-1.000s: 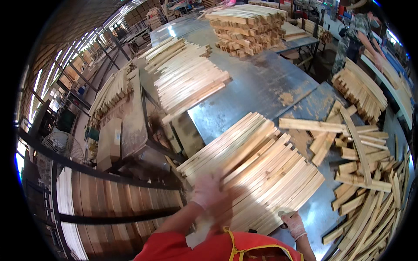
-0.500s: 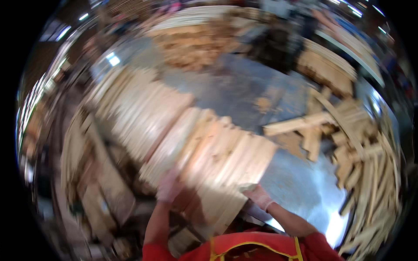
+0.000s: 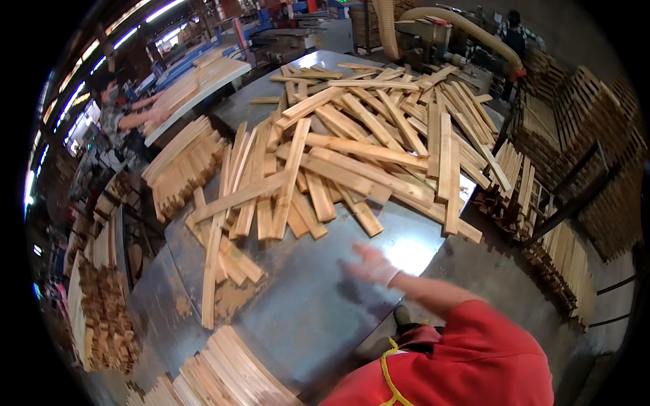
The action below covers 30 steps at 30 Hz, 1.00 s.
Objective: The person picks up wooden planks from a large pile on a metal table and arranges them into neat stacks. They handle the planks by hand, aligning them and placing them in organized piles. The person occasionally lifts a stack of planks and moves it to a different location on the table.
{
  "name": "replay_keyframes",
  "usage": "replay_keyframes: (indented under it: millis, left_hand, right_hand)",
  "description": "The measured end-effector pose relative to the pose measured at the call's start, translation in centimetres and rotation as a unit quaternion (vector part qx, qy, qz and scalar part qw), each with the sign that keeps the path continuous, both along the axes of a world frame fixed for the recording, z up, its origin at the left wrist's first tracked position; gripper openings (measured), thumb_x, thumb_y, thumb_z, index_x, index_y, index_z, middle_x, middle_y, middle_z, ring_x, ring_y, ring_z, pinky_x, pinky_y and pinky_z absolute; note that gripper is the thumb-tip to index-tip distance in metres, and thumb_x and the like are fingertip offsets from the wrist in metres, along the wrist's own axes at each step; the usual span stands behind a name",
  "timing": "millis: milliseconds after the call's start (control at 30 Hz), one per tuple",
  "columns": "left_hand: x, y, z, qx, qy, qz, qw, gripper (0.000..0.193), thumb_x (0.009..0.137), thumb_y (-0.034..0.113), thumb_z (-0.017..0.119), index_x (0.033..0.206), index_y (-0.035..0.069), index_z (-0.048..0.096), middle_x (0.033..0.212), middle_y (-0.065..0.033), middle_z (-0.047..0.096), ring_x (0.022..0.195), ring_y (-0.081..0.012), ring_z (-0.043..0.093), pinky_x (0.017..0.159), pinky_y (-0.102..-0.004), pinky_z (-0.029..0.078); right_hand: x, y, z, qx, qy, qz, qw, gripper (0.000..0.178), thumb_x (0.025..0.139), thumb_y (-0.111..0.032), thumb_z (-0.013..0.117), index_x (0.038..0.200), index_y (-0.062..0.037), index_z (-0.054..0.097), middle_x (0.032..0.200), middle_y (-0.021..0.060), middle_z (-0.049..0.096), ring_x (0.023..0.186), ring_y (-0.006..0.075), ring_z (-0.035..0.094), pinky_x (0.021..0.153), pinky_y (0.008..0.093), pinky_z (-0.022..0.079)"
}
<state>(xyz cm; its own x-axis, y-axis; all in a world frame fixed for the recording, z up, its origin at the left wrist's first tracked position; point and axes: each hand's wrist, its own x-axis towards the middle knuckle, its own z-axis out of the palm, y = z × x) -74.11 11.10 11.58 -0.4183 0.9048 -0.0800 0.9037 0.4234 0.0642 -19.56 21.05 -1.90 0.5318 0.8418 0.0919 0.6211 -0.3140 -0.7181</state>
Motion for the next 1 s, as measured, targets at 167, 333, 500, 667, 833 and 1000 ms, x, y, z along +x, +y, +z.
replay_keyframes:
  millis: [167,333,500,667,833,1000]
  left_hand:
    - [14.6,1.2,-5.6,-0.002,-0.139,-0.157,0.978,0.075,0.091,0.032,0.077,0.153,0.001,0.048,0.144,-0.0261,0.058,0.133,-0.0425,0.056,0.109,-0.0495,0.049]
    - [26.0,2.8,-10.7,-0.057,-0.034,-0.439,0.896,0.095,0.082,0.038,0.083,0.16,0.004,0.041,0.15,-0.0229,0.054,0.143,-0.0403,0.048,0.113,-0.0503,0.044]
    - [35.4,4.6,-7.8,-0.141,-0.228,-0.451,0.851,0.082,0.092,0.043,0.074,0.159,0.007,0.044,0.148,-0.0158,0.054,0.135,-0.0303,0.054,0.108,-0.0444,0.048]
    - [40.6,8.2,-8.3,-0.251,-0.702,-0.068,0.663,0.059,0.104,0.045,0.061,0.149,0.008,0.054,0.131,-0.0051,0.061,0.113,-0.0171,0.062,0.099,-0.0342,0.051]
    - [38.8,5.7,-11.6,-0.211,-0.363,-0.245,0.874,0.062,0.098,0.047,0.066,0.139,0.001,0.058,0.129,-0.0147,0.066,0.116,-0.0329,0.065,0.103,-0.0421,0.051]
    - [37.1,3.2,-13.9,-0.11,-0.18,-0.276,0.938,0.063,0.087,0.043,0.075,0.137,0.008,0.06,0.124,-0.0209,0.068,0.118,-0.0443,0.065,0.102,-0.0511,0.053]
  right_hand:
    - [22.9,-1.6,2.9,-0.197,-0.23,-0.046,0.952,0.086,0.074,-0.033,0.082,0.148,-0.007,0.047,0.134,0.015,0.059,0.134,0.033,0.054,0.109,0.0438,0.048]
    - [27.4,-0.6,-0.2,-0.271,-0.173,0.025,0.947,0.105,0.067,-0.032,0.088,0.155,-0.0053,0.039,0.128,0.022,0.067,0.121,0.0377,0.066,0.104,0.047,0.052]
    - [19.7,1.4,1.5,-0.104,0.374,0.122,0.913,0.084,0.072,-0.031,0.084,0.143,0.003,0.054,0.12,0.0184,0.072,0.105,0.0306,0.069,0.094,0.04,0.057]
    - [8.6,1.6,2.1,0.033,0.423,0.106,0.899,0.081,0.094,-0.039,0.075,0.156,-0.0027,0.038,0.127,0.0219,0.067,0.108,0.0286,0.067,0.1,0.0387,0.052]
    - [-0.7,-12.1,-0.4,-0.298,0.274,0.273,0.873,0.102,0.098,-0.061,0.063,0.152,0.011,0.014,0.111,0.0382,0.07,0.104,0.0489,0.072,0.091,0.0528,0.058]
    - [-5.4,-13.0,1.5,-0.337,0.187,0.542,0.747,0.076,0.093,-0.051,0.063,0.14,0.0075,0.055,0.108,0.0289,0.075,0.102,0.0453,0.073,0.093,0.0505,0.056]
